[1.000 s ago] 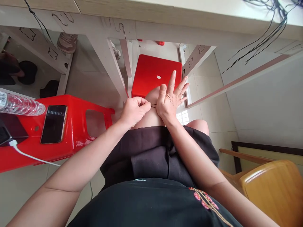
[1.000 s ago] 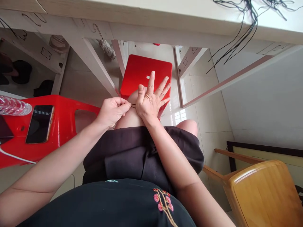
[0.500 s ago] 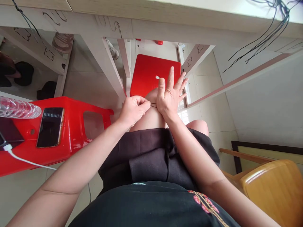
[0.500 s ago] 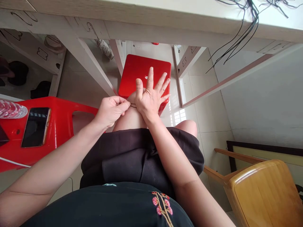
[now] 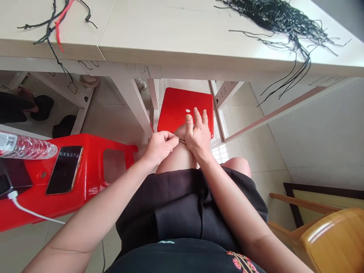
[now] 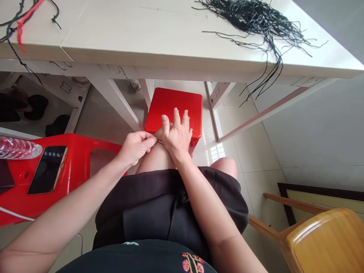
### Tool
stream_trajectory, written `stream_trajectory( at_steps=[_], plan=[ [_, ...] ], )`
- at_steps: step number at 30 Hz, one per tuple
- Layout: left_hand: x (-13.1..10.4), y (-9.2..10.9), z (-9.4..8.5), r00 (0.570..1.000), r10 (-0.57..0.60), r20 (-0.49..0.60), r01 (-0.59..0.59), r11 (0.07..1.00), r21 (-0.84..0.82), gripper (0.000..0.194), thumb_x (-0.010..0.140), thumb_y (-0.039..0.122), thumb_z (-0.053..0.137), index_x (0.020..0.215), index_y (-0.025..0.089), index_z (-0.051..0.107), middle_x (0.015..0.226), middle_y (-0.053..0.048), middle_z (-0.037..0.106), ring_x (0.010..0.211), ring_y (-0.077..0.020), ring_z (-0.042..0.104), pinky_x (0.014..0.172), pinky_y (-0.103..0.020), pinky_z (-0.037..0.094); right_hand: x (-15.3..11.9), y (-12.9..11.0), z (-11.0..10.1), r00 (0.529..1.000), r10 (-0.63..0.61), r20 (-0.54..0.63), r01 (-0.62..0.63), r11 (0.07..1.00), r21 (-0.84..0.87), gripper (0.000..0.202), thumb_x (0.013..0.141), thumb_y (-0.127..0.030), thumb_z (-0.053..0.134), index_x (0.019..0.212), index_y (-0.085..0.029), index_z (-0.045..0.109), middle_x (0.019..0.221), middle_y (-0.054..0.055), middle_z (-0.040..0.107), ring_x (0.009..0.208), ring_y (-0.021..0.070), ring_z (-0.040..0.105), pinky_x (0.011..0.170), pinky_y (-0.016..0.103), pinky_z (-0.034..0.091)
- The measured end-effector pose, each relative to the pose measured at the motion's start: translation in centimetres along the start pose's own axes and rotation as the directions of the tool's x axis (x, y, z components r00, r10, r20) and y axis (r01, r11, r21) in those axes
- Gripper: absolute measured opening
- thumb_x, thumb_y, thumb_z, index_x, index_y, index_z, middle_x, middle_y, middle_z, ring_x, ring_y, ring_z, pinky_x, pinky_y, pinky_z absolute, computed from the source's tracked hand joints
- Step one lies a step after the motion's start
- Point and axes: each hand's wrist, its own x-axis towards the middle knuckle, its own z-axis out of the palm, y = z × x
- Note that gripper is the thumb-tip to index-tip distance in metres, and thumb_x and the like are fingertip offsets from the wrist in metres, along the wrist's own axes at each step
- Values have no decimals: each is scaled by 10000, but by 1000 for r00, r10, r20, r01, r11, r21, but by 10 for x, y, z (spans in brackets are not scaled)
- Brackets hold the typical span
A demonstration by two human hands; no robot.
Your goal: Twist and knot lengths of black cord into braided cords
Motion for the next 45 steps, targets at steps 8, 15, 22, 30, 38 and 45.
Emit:
stream_trajectory(
  at_steps=[8,15,22,30,38,45],
  plan=[
    [1,2,0,1000,4,9,-4,1000,-13,162,641,249,654,541,172,552,440,60,468,459,-74,420,499,-218,350,7,-2,-2,998,17,64,-13,998,-64,646,897,-672,162,654,-208,541,718,92,581,794,265,613,760,459,475],
    [7,1,-2,1000,-23,7,23,1000,-2,147,645,260,646,572,164,561,457,65,479,456,-66,414,495,-216,337,10,-7,-1,998,34,55,-27,991,-133,612,914,-639,188,632,-208,518,693,80,583,742,235,609,708,382,460],
    [7,-2,-7,998,-12,63,10,999,33,136,648,276,656,617,160,591,493,58,502,482,-68,428,506,-217,359,4,-6,-1,1000,13,24,-8,979,-203,645,937,-593,112,686,-191,549,760,97,651,773,242,632,644,328,426],
    [6,-1,-15,983,64,169,-90,985,149,176,711,329,642,686,158,608,520,44,520,474,-74,433,493,-222,373,4,-4,0,1000,0,18,4,976,-219,633,941,-592,129,693,-192,553,748,88,647,755,236,632,604,310,397],
    [7,-3,-21,959,152,239,-213,943,254,238,757,382,596,746,145,612,678,-11,591,584,-107,496,560,-252,415,5,-1,1,1000,-12,8,13,983,-185,615,936,-603,139,669,-200,520,769,80,657,793,237,634,628,318,400],
    [8,-7,-26,923,228,310,-319,904,285,225,799,370,568,776,153,623,735,-25,616,658,-126,530,621,-263,441,4,-3,-1,1000,-12,-1,12,983,-184,600,943,-586,144,649,-196,494,760,76,659,767,227,630,601,306,383]
  ],
)
